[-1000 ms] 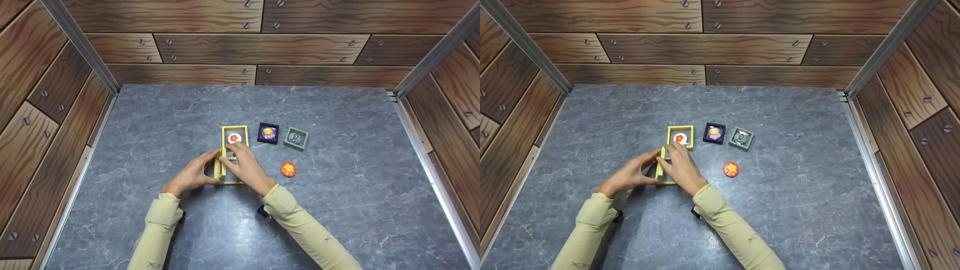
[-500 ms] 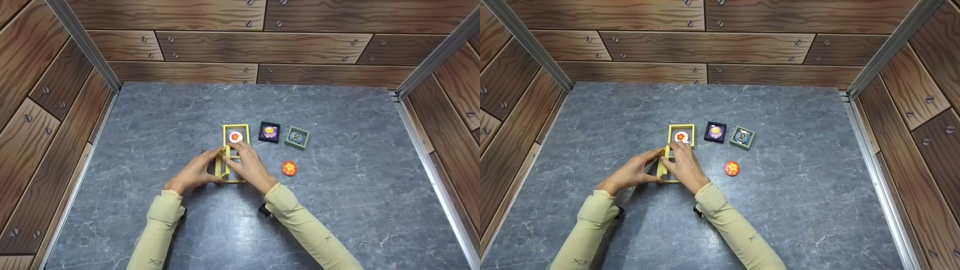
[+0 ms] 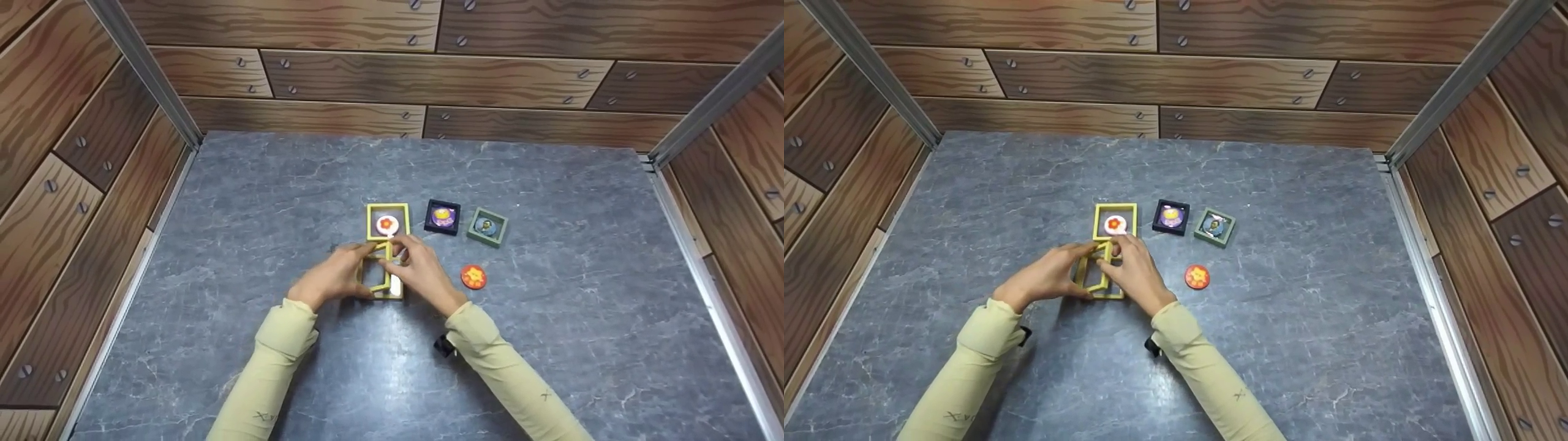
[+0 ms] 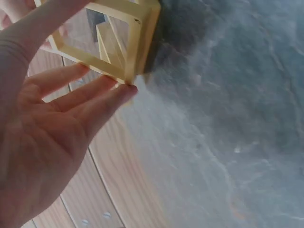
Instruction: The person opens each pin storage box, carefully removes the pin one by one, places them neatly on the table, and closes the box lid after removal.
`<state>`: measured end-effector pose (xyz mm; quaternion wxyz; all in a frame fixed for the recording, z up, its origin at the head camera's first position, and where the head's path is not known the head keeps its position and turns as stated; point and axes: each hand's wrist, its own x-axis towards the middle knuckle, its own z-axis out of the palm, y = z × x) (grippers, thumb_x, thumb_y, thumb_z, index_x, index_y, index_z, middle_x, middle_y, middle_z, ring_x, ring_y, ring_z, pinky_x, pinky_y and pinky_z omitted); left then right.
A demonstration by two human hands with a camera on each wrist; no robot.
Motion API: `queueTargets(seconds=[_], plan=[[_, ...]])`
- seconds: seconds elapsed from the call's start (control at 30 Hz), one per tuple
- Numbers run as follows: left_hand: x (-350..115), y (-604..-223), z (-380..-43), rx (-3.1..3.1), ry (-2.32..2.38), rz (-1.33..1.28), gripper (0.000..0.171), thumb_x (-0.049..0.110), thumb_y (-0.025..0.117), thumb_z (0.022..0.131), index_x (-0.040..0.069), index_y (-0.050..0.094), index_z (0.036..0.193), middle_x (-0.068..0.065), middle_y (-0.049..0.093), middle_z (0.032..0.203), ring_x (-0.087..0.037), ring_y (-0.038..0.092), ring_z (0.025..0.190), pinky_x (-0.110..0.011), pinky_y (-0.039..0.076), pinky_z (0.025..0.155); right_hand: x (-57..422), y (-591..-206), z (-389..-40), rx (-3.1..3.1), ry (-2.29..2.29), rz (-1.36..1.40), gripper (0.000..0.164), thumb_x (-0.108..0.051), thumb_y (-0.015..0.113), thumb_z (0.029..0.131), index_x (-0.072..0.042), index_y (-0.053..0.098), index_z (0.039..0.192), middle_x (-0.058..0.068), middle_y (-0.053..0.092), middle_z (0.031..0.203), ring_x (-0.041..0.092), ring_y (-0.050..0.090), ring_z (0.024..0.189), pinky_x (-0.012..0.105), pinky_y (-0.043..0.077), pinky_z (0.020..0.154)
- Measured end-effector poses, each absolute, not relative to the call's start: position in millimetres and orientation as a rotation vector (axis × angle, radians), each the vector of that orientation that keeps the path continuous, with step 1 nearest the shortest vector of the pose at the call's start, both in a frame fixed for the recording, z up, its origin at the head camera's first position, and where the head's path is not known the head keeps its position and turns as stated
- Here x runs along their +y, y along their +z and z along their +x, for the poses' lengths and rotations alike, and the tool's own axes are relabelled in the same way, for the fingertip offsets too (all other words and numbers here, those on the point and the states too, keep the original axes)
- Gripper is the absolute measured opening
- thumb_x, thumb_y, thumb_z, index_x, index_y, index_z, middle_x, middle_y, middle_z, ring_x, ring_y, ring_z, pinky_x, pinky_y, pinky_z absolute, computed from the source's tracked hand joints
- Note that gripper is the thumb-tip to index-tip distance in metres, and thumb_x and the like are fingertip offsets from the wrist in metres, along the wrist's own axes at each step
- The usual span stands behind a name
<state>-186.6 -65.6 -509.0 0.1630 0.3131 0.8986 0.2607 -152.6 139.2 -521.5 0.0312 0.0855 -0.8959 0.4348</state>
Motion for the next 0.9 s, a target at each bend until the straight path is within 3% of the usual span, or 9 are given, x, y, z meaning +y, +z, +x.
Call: queueTargets(seconds=[0.17,0.3,0.6,0.9], plan=[[-52.6,-502.3,-185.2,2.606,0.650,0.888,0.099,0.019,0.099,0.070,0.002,0.049,0.154,-0.029,0.065,0.137,-0.043,0.068,0.121,-0.054,0.059,0.107,144.4,-526.6,-155.0,-2.791,1.388,0.163,0.043,-0.015,0.079,0.090,0.001,0.069,0.128,0.008,0.070,0.087,0.013,0.059,0.075,0.022,0.049,0.069],[-44.3,-500.2,-183.4,2.633,0.593,0.870,0.090,0.016,0.098,0.069,-0.002,0.055,0.146,-0.029,0.067,0.130,-0.041,0.071,0.111,-0.054,0.063,0.098,147.0,-530.9,-156.1,-2.803,1.454,0.119,0.046,-0.009,0.076,0.087,0.004,0.068,0.130,0.005,0.071,0.080,0.005,0.056,0.067,0.018,0.049,0.063],[-33.9,-503.5,-177.9,2.676,0.509,0.875,0.069,0.016,0.098,0.069,-0.004,0.063,0.125,-0.025,0.068,0.116,-0.038,0.071,0.096,-0.054,0.064,0.086,153.2,-541.6,-155.0,-2.830,1.465,0.100,0.044,-0.007,0.074,0.083,0.007,0.069,0.125,0.002,0.071,0.074,0.002,0.054,0.062,0.017,0.045,0.059],[-25.6,-503.7,-175.3,2.708,0.401,0.842,0.073,0.014,0.099,0.067,-0.005,0.063,0.128,-0.025,0.066,0.120,-0.039,0.071,0.101,-0.053,0.065,0.089,155.9,-550.4,-155.7,-2.858,1.389,0.104,0.044,-0.009,0.073,0.084,0.006,0.070,0.125,0.001,0.071,0.073,0.002,0.054,0.061,0.018,0.044,0.059]])
